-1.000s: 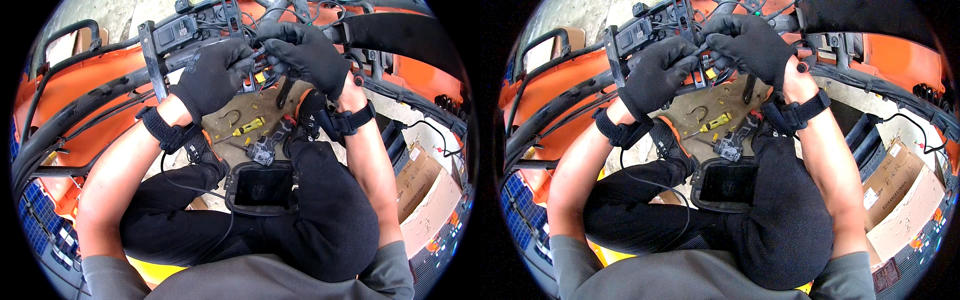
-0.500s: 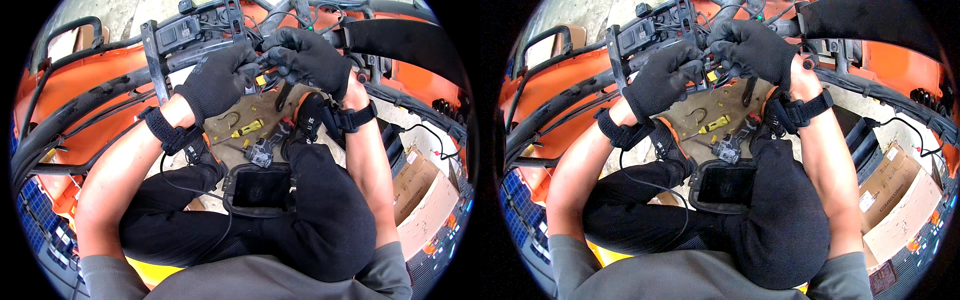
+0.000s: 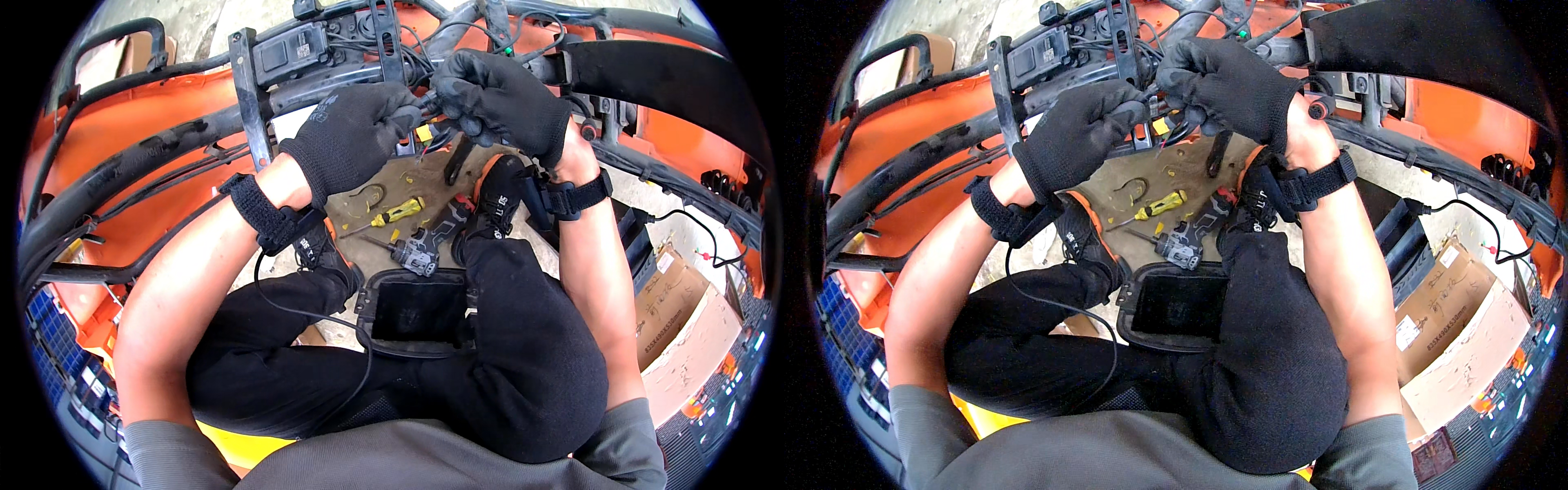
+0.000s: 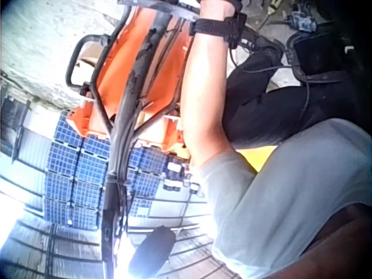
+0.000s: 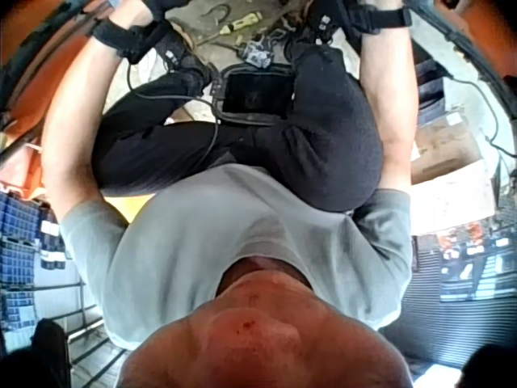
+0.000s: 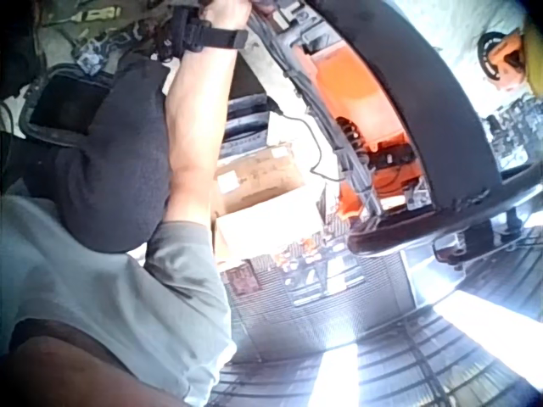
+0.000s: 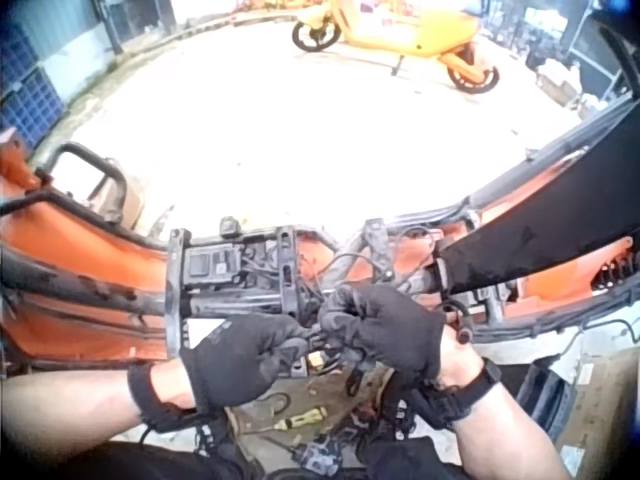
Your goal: The person works on the wiring and electrical connectors of an orange motorcycle frame, handling black plastic connectors and various wires.
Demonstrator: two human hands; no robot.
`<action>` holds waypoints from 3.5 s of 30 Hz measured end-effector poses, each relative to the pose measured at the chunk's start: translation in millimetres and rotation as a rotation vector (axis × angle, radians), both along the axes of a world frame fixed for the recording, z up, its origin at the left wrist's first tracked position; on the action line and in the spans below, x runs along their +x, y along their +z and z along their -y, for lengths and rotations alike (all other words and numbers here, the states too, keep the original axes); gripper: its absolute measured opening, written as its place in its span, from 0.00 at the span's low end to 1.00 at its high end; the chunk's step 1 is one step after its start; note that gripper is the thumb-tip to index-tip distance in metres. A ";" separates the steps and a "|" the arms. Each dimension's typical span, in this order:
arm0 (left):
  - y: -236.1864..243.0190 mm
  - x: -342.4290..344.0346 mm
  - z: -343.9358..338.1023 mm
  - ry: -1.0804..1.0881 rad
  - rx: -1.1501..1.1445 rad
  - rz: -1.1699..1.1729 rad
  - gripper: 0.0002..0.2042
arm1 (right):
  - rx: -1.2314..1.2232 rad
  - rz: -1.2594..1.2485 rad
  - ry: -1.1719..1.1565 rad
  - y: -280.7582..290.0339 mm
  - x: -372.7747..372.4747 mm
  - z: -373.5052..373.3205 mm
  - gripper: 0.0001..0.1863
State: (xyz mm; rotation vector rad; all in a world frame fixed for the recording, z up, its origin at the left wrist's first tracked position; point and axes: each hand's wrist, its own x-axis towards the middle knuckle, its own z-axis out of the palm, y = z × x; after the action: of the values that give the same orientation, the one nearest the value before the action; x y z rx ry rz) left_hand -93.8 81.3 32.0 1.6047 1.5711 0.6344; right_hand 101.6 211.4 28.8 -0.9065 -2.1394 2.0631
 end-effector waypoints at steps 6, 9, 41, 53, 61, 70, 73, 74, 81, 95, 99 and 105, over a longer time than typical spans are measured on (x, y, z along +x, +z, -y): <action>-3.0 -1.1 0.1 0.019 -0.024 0.031 0.10 | -0.025 0.059 -0.006 3.3 -2.4 2.1 0.13; -3.3 -1.0 -1.2 0.033 -0.050 0.061 0.11 | -0.014 0.090 0.006 7.2 -4.9 2.0 0.15; 4.9 -9.7 -7.8 0.078 -0.225 0.380 0.13 | -0.008 -0.085 -0.101 0.4 -1.6 7.6 0.21; -10.7 -8.4 -6.3 0.040 0.068 0.129 0.12 | 0.051 -0.001 -0.100 -8.0 -5.9 6.5 0.18; 4.8 -7.1 -10.2 0.069 -0.105 0.144 0.10 | 0.044 0.004 -0.127 -1.8 -4.7 9.8 0.18; 0.7 -8.4 -8.1 0.104 -0.136 0.213 0.09 | 0.043 -0.017 -0.071 -5.7 -4.8 7.6 0.20; 3.3 -7.5 -8.3 0.099 -0.141 0.186 0.09 | 0.046 -0.017 -0.056 -3.2 -5.3 7.9 0.20; 4.4 -6.9 -8.1 0.095 -0.145 0.170 0.09 | 0.049 -0.016 -0.050 -2.4 -5.5 8.1 0.20; 2.4 -7.8 -7.4 0.028 -0.087 0.097 0.08 | 0.101 0.021 -0.026 -3.1 -7.1 7.5 0.18; -12.1 -6.4 -2.6 0.010 0.089 -0.033 0.08 | 0.234 -0.006 -0.027 -9.5 -8.9 8.9 0.18; -4.9 -8.8 -4.6 0.004 -0.007 0.051 0.08 | 0.143 0.090 -0.027 3.5 -11.3 11.0 0.17; -1.1 -13.1 -9.2 -0.020 -0.093 0.121 0.09 | 0.059 0.004 -0.022 -0.2 -7.1 8.9 0.15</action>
State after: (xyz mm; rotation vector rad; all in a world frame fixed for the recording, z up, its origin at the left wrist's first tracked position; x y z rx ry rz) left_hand -106.9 90.6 30.9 1.4839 1.4725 0.6269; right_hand 94.5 202.5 28.5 -0.9235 -2.1696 1.9791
